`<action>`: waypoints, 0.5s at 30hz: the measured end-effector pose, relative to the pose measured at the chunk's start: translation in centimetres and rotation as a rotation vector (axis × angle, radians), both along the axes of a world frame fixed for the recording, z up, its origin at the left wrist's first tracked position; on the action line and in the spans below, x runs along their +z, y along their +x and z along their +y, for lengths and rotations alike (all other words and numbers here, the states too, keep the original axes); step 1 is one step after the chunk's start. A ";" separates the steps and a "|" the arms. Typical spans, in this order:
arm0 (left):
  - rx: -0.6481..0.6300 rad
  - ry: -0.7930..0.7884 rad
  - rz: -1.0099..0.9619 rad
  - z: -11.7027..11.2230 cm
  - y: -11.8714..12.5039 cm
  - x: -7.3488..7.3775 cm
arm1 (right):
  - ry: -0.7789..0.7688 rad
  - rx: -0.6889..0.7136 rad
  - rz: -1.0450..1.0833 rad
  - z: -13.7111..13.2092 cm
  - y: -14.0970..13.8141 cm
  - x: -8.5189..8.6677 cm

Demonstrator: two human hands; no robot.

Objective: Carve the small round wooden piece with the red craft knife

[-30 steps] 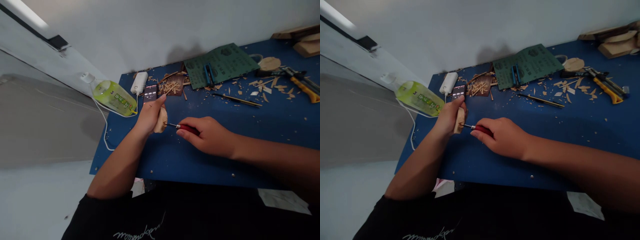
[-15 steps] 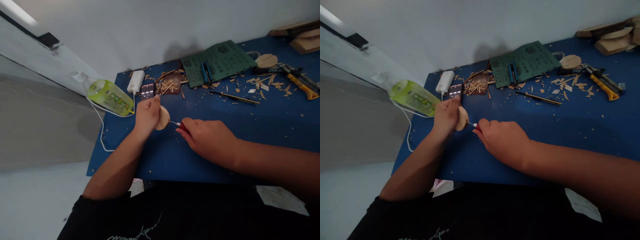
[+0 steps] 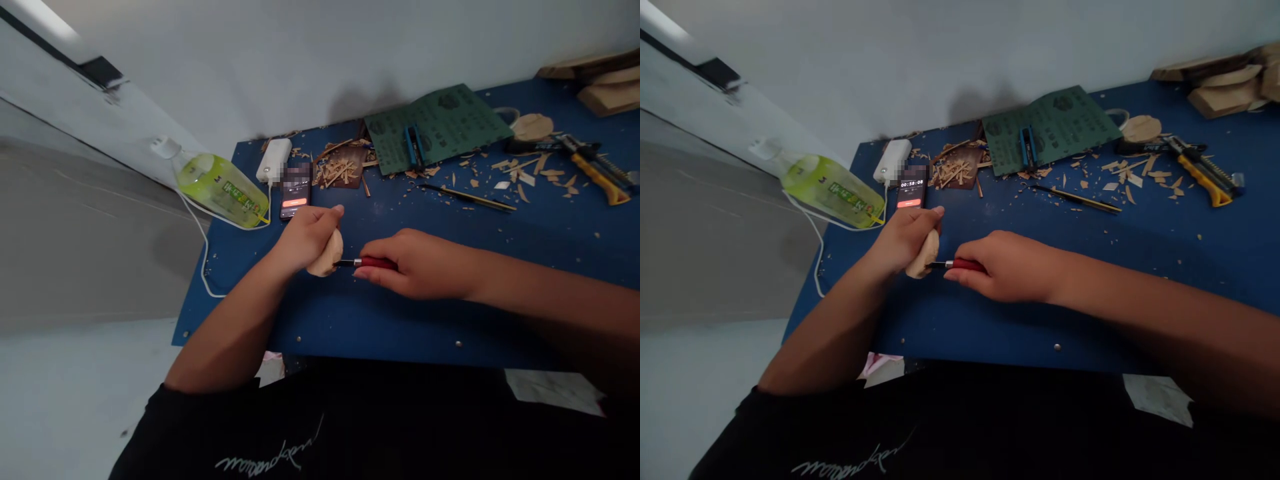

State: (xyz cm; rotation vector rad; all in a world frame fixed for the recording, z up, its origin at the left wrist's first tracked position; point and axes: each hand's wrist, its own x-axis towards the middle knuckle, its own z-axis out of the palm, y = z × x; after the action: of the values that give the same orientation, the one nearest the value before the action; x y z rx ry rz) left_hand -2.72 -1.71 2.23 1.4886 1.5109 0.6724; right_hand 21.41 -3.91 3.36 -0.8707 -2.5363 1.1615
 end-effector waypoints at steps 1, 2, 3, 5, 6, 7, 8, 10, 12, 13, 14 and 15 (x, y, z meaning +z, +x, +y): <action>-0.014 -0.015 -0.011 0.0 -0.1 -0.1 | -0.017 0.020 0.029 0.2 0.0 -0.1; -0.031 -0.027 -0.023 0.0 -0.2 -0.2 | -0.033 0.038 0.056 0.4 0.1 -0.3; -0.054 -0.039 -0.034 0.0 -0.2 -0.3 | -0.049 0.055 0.081 0.6 0.1 -0.6; -0.114 -0.066 -0.061 0.0 -0.2 -0.5 | -0.084 0.090 0.125 0.8 0.1 -1.0; -0.142 -0.082 -0.079 0.0 -0.1 -0.5 | -0.100 0.105 0.142 0.9 0.0 -1.3; -0.169 -0.101 -0.100 -0.1 0.0 -0.5 | -0.114 0.119 0.157 1.0 0.0 -1.5; -0.191 -0.122 -0.130 -0.2 0.1 -0.4 | -0.125 0.132 0.169 1.1 0.0 -1.7; -0.241 -0.174 -0.204 -0.3 0.2 -0.2 | -0.134 0.163 0.185 1.3 0.0 -2.1; -0.274 -0.214 -0.273 -0.3 0.1 -0.2 | -0.140 0.181 0.206 1.4 0.1 -2.4; -0.268 -0.219 -0.301 -0.2 0.0 -0.2 | -0.144 0.180 0.222 1.5 0.1 -2.6; -0.247 -0.211 -0.326 -0.1 -0.1 -0.2 | -0.147 0.170 0.242 1.5 0.2 -2.7; -0.218 -0.193 -0.349 0.0 -0.3 -0.2 | -0.146 0.152 0.263 1.5 0.2 -2.7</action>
State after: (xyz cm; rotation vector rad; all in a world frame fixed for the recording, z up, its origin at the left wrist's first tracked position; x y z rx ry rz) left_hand -2.97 -1.73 2.02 1.2885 1.0969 0.6007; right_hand 21.63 -2.38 0.62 -0.5197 -2.3589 1.4192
